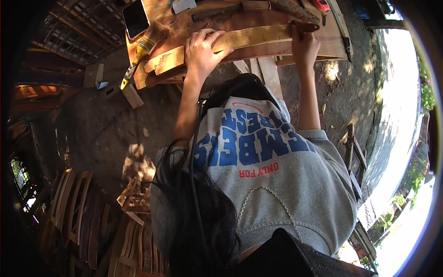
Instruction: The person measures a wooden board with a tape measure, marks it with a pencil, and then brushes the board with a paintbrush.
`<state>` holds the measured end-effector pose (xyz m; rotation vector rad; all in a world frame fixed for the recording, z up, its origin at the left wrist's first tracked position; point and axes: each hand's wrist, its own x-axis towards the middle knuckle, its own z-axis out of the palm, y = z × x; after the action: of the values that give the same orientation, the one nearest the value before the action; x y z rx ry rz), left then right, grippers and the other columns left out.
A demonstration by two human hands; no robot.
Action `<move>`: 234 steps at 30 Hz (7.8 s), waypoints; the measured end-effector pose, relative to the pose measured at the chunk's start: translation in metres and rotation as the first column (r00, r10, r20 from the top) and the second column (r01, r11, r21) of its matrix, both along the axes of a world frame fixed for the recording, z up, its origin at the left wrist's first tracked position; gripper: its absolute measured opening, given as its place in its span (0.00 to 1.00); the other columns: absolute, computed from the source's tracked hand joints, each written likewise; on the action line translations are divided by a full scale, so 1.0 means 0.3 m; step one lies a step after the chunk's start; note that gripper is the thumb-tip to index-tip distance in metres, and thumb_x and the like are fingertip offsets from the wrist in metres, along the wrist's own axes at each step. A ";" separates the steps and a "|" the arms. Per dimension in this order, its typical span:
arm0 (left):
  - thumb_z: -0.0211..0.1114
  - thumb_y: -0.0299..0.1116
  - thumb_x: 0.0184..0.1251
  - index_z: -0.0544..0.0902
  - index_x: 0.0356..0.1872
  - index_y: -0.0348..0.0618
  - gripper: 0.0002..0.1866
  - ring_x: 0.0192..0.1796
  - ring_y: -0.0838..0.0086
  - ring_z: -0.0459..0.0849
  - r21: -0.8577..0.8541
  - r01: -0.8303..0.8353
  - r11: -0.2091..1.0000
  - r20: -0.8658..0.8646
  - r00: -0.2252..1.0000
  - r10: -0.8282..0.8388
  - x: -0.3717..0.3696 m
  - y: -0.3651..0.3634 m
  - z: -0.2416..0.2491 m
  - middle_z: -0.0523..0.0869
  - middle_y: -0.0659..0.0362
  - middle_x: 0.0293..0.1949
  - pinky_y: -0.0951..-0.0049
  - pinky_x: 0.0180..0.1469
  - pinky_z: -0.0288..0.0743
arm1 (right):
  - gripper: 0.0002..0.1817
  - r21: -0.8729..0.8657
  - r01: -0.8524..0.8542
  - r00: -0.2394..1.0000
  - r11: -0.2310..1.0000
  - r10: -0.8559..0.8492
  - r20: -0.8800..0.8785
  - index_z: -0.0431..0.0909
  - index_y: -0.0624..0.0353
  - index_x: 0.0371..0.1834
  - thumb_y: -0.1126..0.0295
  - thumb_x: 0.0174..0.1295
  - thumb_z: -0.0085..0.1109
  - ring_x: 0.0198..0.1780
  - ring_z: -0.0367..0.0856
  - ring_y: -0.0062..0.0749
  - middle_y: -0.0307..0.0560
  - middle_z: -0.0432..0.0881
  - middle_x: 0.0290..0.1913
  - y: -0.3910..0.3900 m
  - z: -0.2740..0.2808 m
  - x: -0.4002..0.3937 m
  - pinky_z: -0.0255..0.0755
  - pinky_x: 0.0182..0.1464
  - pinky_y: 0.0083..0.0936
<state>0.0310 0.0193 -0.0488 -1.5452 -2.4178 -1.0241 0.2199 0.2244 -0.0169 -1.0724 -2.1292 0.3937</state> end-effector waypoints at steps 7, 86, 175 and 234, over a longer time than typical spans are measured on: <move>0.75 0.52 0.47 0.86 0.50 0.55 0.27 0.54 0.66 0.77 -0.022 0.003 1.000 0.026 1.000 -0.002 -0.005 -0.003 -0.004 0.82 0.64 0.49 0.62 0.60 0.67 | 0.13 -0.159 -0.325 0.934 0.932 0.290 -0.209 0.82 0.55 0.47 0.63 0.61 0.67 0.35 0.88 0.33 0.48 0.87 0.31 -0.130 0.005 -0.072 0.78 0.36 0.25; 0.77 0.51 0.44 0.87 0.48 0.55 0.27 0.52 0.65 0.78 -0.057 -0.040 0.998 0.071 0.996 0.044 -0.030 -0.045 -0.012 0.82 0.66 0.48 0.62 0.58 0.70 | 0.12 -0.149 -0.311 0.950 0.939 0.303 -0.076 0.79 0.50 0.50 0.72 0.63 0.58 0.31 0.84 0.53 0.57 0.84 0.32 -0.248 0.007 -0.151 0.78 0.33 0.41; 0.80 0.47 0.40 0.88 0.46 0.54 0.27 0.47 0.64 0.79 -0.014 -0.025 1.000 0.102 0.994 0.026 -0.059 -0.120 0.039 0.83 0.63 0.45 0.63 0.55 0.71 | 0.09 -0.070 -0.339 0.927 0.938 0.320 -0.195 0.84 0.54 0.46 0.70 0.65 0.59 0.30 0.88 0.34 0.48 0.86 0.28 -0.016 0.044 -0.002 0.77 0.30 0.26; 0.80 0.51 0.40 0.86 0.51 0.55 0.32 0.54 0.62 0.77 -0.088 -0.056 0.995 0.079 0.995 0.063 -0.088 -0.158 0.004 0.81 0.61 0.50 0.60 0.58 0.71 | 0.11 -0.001 -0.314 0.945 0.949 0.312 0.099 0.78 0.43 0.48 0.61 0.64 0.59 0.25 0.84 0.48 0.47 0.84 0.26 -0.153 0.023 -0.127 0.76 0.26 0.40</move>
<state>0.0045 -0.0281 -0.0476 -1.4736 -2.5784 -1.0039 0.1817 0.1786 -0.0099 -0.7561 -2.3946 0.4805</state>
